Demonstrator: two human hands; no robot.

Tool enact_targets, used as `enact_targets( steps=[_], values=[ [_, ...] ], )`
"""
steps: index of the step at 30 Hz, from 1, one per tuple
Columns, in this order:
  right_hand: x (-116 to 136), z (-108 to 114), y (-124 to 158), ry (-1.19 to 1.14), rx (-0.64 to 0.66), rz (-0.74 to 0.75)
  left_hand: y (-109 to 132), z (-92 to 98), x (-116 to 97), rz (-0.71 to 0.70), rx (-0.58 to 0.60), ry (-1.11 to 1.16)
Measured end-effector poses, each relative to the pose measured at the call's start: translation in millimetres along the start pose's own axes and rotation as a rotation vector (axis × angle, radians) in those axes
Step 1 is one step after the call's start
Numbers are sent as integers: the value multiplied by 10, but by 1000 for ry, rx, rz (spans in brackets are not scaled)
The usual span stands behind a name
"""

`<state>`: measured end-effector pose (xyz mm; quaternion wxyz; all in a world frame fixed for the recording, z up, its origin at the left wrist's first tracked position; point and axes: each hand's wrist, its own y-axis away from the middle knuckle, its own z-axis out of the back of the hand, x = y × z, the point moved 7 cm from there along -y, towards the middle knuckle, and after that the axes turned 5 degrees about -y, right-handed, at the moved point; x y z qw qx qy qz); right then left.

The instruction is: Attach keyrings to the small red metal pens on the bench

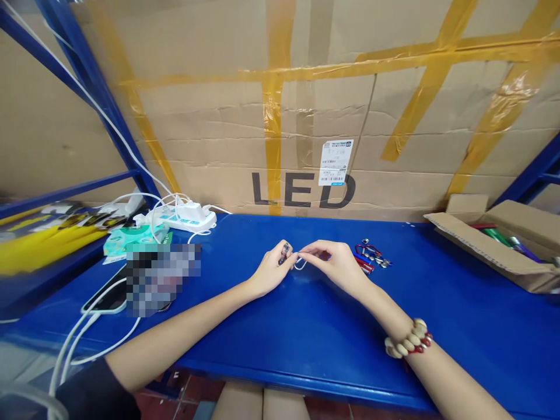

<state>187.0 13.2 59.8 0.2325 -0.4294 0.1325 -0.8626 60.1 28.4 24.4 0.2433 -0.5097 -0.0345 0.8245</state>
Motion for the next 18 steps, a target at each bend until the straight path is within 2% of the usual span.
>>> enact_targets(
  steps=[6,9,14,18],
  values=[
    [62,-27,34,-8,-52,13,13,-26,-34,-48,33,-9],
    [61,23,32,-44,-109,9,20,-26,-30,-28,41,-4],
    [-12,99,7,-148,-170,-28,-8,-41,-5,2,63,141],
    [19,79,-1,-169,-128,41,-58,-42,78,70,24,272]
  ],
)
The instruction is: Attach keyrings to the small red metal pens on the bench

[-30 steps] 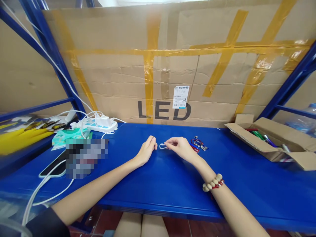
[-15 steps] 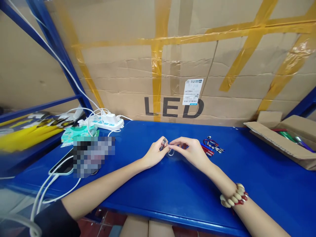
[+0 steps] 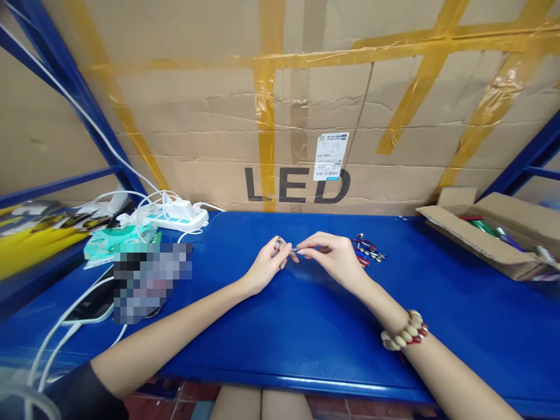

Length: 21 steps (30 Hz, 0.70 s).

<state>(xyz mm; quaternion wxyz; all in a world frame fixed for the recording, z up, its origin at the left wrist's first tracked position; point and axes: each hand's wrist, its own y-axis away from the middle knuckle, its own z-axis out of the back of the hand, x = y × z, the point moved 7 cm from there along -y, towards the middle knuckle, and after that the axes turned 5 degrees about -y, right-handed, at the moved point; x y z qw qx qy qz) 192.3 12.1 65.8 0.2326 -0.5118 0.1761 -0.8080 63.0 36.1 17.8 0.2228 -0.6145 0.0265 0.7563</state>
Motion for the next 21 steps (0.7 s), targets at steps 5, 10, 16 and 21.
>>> enact_targets(
  steps=[5,10,16,21],
  values=[
    [59,-76,18,109,102,89,-40,37,78,55,-49,82],
    [43,-145,52,228,190,168,-14,95,6,-37,-101,-3],
    [17,-274,96,408,333,188,21,94,-101,-124,-86,-182],
    [12,-323,114,417,411,178,20,64,-102,-154,-14,-381]
  ],
)
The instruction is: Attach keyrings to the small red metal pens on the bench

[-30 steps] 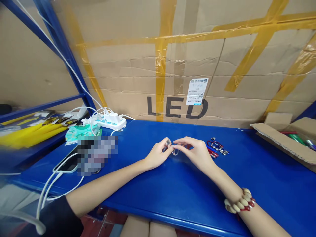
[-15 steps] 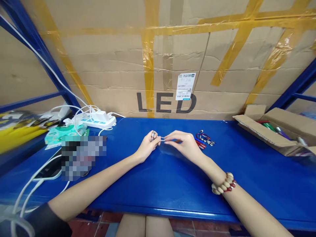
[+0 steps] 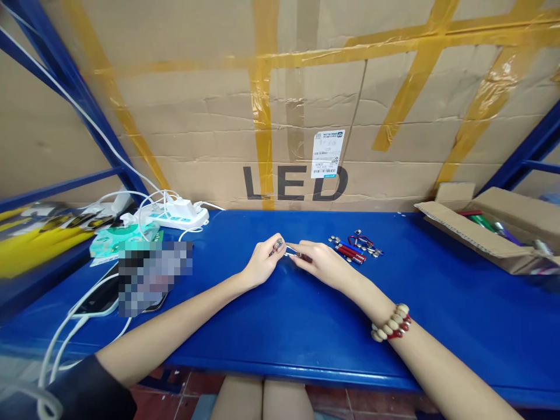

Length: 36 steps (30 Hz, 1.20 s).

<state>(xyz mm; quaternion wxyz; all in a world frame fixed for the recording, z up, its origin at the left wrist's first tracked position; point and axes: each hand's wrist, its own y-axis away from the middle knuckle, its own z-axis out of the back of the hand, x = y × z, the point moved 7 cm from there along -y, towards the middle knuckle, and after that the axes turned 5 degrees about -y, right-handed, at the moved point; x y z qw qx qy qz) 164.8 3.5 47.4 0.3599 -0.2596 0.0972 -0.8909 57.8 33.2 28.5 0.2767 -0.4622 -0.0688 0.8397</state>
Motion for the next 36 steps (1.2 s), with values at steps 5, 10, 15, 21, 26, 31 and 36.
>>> enact_targets(
  steps=[5,10,15,21,26,31,36],
  values=[
    [21,-21,7,1,33,9,12,-26,14,-42,39,-35],
    [48,-49,9,16,46,15,39,-11,-4,-71,17,-46],
    [78,-32,3,43,12,26,54,7,-18,-79,-1,-87],
    [105,-34,-21,69,-17,27,46,25,-25,-74,-22,-83],
    [95,-29,-26,91,-78,12,44,23,-34,-73,-29,-67],
    [108,-2,-19,105,-146,50,45,12,-43,-79,-25,-82],
    [99,1,-18,85,-183,84,49,10,-40,-37,-11,-127]
  ],
)
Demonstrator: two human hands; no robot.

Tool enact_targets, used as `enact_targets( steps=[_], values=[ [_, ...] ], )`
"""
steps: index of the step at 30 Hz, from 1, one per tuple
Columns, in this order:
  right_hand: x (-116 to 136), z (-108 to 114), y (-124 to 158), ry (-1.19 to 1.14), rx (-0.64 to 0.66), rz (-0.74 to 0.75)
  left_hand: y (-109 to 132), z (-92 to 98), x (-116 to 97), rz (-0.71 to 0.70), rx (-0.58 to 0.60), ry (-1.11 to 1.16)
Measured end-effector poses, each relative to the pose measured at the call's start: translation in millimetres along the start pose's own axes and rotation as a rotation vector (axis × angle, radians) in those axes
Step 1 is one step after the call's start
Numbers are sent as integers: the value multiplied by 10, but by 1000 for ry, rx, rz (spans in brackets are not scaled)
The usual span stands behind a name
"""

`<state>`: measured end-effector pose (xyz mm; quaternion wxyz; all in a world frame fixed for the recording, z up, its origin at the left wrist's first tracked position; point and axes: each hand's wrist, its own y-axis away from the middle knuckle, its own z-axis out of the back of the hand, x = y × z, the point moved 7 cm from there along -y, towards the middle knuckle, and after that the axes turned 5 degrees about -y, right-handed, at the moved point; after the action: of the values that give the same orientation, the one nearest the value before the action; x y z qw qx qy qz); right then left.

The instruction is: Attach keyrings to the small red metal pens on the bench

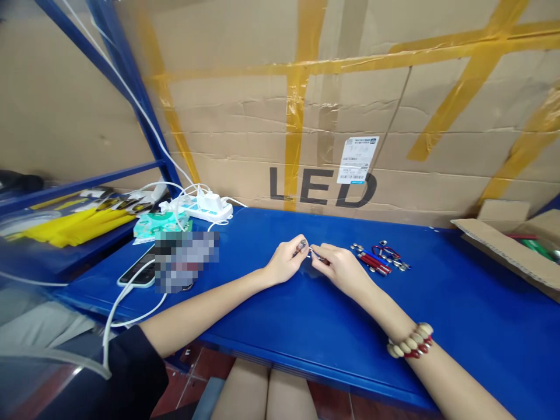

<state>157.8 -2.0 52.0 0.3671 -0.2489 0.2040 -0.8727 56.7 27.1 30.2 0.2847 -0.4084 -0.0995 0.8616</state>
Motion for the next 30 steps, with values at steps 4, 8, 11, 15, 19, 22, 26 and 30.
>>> enact_targets(
  steps=[4,8,11,15,19,22,26,30],
  values=[
    [-34,20,3,1,-28,5,10,-1,29,42,-13,9],
    [-63,146,11,46,-143,-3,30,-57,38,37,66,55],
    [-41,252,23,93,-270,-6,46,-106,22,14,158,29],
    [27,239,25,123,-310,40,46,-128,-15,-43,205,11],
    [26,168,25,148,-273,58,30,-129,-20,-66,193,49],
    [-1,152,26,147,-247,36,18,-120,-8,-74,159,94],
    [-16,149,18,140,-214,-6,6,-102,8,-82,104,182],
    [-24,137,6,136,-190,-52,0,-106,18,-59,101,194]
  ],
)
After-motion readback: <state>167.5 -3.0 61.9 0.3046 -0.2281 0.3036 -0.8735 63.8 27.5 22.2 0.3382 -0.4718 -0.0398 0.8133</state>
